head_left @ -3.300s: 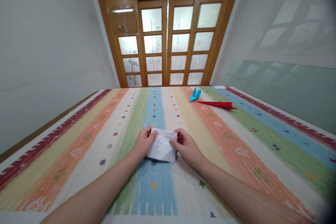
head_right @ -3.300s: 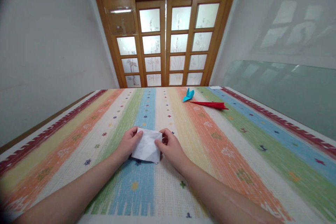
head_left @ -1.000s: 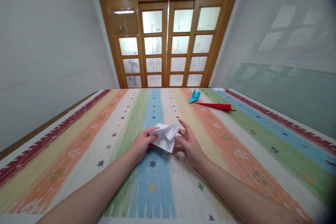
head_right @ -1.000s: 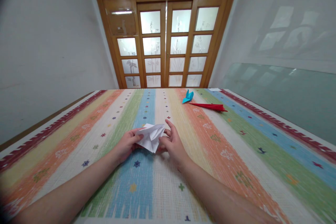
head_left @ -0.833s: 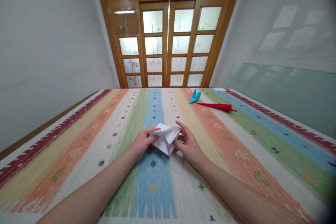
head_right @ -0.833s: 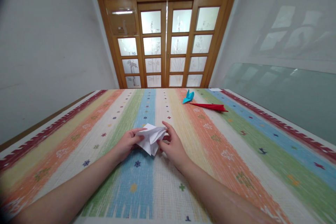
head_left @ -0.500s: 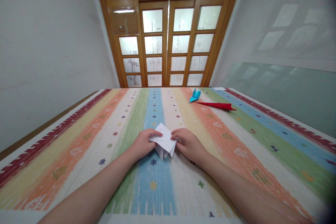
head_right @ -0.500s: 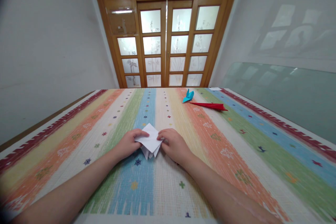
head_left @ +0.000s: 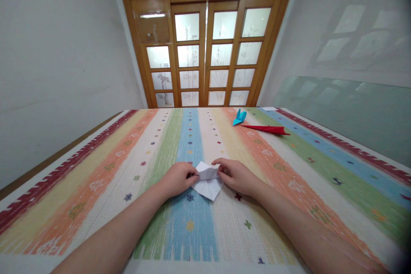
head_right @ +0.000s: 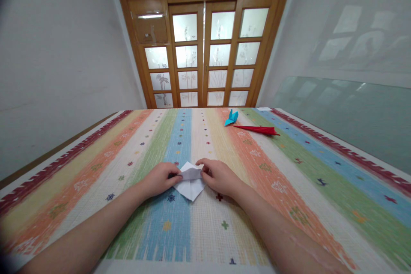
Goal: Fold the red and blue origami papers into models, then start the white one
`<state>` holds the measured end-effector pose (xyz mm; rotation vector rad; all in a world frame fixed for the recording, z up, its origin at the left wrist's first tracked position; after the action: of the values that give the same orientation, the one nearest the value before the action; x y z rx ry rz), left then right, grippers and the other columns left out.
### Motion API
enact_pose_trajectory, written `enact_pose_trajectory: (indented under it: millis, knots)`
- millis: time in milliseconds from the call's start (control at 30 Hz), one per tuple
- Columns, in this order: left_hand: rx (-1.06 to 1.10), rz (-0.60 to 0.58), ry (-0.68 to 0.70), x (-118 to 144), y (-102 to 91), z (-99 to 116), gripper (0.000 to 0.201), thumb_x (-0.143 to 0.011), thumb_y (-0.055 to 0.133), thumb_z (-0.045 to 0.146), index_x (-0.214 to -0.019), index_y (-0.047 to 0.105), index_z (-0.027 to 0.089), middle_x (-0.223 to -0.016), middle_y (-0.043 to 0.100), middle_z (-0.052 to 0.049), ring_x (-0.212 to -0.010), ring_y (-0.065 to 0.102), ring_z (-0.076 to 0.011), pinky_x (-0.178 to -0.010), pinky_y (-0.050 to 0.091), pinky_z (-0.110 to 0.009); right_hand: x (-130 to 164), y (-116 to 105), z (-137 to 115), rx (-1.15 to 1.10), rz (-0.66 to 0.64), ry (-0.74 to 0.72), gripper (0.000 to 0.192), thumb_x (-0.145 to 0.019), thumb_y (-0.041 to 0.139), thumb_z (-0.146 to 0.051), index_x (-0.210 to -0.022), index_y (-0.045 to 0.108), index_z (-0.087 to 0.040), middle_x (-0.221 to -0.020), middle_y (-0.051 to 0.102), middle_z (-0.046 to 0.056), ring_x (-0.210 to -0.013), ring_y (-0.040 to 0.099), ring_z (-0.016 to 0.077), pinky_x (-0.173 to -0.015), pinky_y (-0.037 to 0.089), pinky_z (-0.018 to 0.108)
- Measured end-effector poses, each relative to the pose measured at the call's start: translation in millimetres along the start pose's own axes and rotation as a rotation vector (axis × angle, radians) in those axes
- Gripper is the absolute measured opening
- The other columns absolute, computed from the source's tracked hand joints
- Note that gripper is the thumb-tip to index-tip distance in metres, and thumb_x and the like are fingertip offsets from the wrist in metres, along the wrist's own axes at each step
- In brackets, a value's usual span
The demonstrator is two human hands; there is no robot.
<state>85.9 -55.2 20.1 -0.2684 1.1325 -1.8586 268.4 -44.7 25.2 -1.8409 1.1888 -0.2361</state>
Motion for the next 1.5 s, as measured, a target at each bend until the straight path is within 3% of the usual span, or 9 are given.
enact_pose_trajectory:
  millis: [100,200,267,367,467,567,800,1133,1500]
  knots:
    - [0.131,-0.046,-0.031,3,11.7,10,0.025,-0.089,0.057,0.023,-0.109,0.073,0.023,-0.078,0.072,-0.002,-0.069,0.062,-0.0183,-0.068,0.042,-0.027,1,-7,4,-0.047,-0.042,0.007,0.037,-0.084,0.055,-0.017,-0.119,0.065,-0.024,-0.078,0.070,0.001,-0.066,0.062,0.0178,-0.063,0.040,0.028]
    - [0.185,0.018,-0.082,5,16.7,10,0.050,-0.088,0.058,0.021,-0.138,0.055,0.025,-0.086,0.073,-0.003,-0.072,0.063,-0.0185,-0.070,0.042,-0.028,1,-7,11,-0.044,-0.034,0.036,0.027,-0.087,0.055,-0.020,-0.111,0.067,-0.024,-0.073,0.068,0.001,-0.064,0.059,0.0176,-0.061,0.038,0.028]
    - [0.192,0.059,-0.106,6,17.7,6,0.061,-0.086,0.059,0.018,-0.145,0.048,0.027,-0.100,0.072,-0.004,-0.074,0.062,-0.0181,-0.074,0.044,-0.029,-1,-4,14,-0.017,-0.004,0.051,0.021,-0.086,0.058,-0.022,-0.105,0.066,-0.023,-0.072,0.067,0.001,-0.065,0.058,0.0175,-0.061,0.037,0.028]
    - [0.120,0.102,-0.085,5,14.8,2,0.061,-0.082,0.063,0.017,-0.141,0.052,0.026,-0.117,0.066,-0.008,-0.089,0.061,-0.0207,-0.086,0.046,-0.034,-3,0,16,0.049,0.043,0.044,0.011,-0.085,0.061,-0.022,-0.096,0.065,-0.022,-0.074,0.066,0.001,-0.067,0.056,0.0173,-0.063,0.036,0.028]
    - [0.015,0.077,-0.028,3,13.3,4,0.039,-0.083,0.064,0.017,-0.121,0.067,0.023,-0.118,0.065,-0.010,-0.107,0.058,-0.0259,-0.098,0.043,-0.039,-5,4,14,0.106,0.040,0.009,0.003,-0.086,0.063,-0.023,-0.086,0.064,-0.021,-0.076,0.065,0.003,-0.070,0.055,0.0177,-0.065,0.036,0.029]
    - [-0.043,0.036,-0.002,2,14.3,7,0.027,-0.086,0.060,0.019,-0.110,0.073,0.021,-0.117,0.066,-0.011,-0.112,0.057,-0.0277,-0.102,0.042,-0.041,-6,5,10,0.114,0.024,-0.049,0.006,-0.087,0.062,-0.022,-0.088,0.068,-0.021,-0.080,0.067,0.004,-0.076,0.058,0.0194,-0.071,0.040,0.031]
    - [-0.075,0.017,0.028,3,17.1,9,0.035,-0.088,0.059,0.021,-0.122,0.069,0.021,-0.123,0.067,-0.012,-0.117,0.056,-0.0294,-0.112,0.033,-0.048,-5,13,1,0.015,-0.014,-0.165,0.023,-0.088,0.063,-0.024,-0.108,0.074,-0.026,-0.103,0.074,0.007,-0.099,0.063,0.0249,-0.092,0.043,0.040]
    - [-0.173,-0.001,0.035,4,18.8,11,0.036,-0.091,0.056,0.023,-0.126,0.066,0.019,-0.128,0.064,-0.014,-0.120,0.055,-0.0300,-0.108,0.039,-0.046,-5,14,-5,-0.014,-0.032,-0.215,0.030,-0.091,0.058,-0.021,-0.116,0.074,-0.028,-0.107,0.076,0.007,-0.102,0.067,0.0249,-0.093,0.047,0.042]
    - [-0.231,-0.014,0.072,3,20.3,15,0.037,-0.092,0.055,0.022,-0.127,0.064,0.018,-0.135,0.060,-0.014,-0.126,0.052,-0.0306,-0.110,0.038,-0.048,-3,17,-11,0.121,-0.122,-0.252,0.032,-0.094,0.058,-0.023,-0.121,0.071,-0.032,-0.123,0.071,0.005,-0.119,0.062,0.0271,-0.104,0.041,0.046]
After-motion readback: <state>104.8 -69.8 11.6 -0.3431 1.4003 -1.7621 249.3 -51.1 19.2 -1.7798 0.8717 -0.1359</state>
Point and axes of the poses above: each hand's wrist, its own x-axis away from the middle knuckle, its own y-axis out of the palm, z = x × y, the point moved 7 cm from there along -x, towards the middle knuckle
